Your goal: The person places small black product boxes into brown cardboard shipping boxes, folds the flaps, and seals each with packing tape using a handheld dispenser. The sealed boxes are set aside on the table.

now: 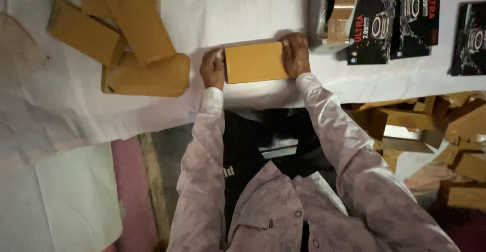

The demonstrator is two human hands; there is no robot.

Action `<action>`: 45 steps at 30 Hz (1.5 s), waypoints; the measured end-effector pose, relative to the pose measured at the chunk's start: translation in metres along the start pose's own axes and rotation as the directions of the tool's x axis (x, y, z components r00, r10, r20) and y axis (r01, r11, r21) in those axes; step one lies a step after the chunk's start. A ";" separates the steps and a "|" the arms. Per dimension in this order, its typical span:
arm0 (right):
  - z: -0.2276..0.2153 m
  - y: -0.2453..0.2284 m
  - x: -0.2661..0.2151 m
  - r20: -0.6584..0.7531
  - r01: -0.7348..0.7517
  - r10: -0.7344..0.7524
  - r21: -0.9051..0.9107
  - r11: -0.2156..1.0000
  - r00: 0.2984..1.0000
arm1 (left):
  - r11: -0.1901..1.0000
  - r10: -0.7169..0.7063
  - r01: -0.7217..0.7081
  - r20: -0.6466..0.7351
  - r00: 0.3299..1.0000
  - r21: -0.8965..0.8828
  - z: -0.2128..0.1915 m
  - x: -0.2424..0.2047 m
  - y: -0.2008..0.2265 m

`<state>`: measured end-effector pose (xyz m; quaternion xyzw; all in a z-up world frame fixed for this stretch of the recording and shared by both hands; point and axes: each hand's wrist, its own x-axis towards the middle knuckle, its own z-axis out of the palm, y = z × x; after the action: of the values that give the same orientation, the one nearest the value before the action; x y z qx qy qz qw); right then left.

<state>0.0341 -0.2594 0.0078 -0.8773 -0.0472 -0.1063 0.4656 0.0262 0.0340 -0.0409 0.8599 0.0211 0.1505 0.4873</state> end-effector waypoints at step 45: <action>-0.094 -0.102 -0.169 0.234 -0.474 0.436 0.645 0.599 0.869 | 0.866 -0.046 0.084 0.088 0.995 -0.493 -0.015 -0.098 0.169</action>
<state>-0.1619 -0.2774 0.1023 -0.6273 0.1300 0.0636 0.7652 -0.0902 -0.0606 0.0856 0.7098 -0.0070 0.1028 0.6968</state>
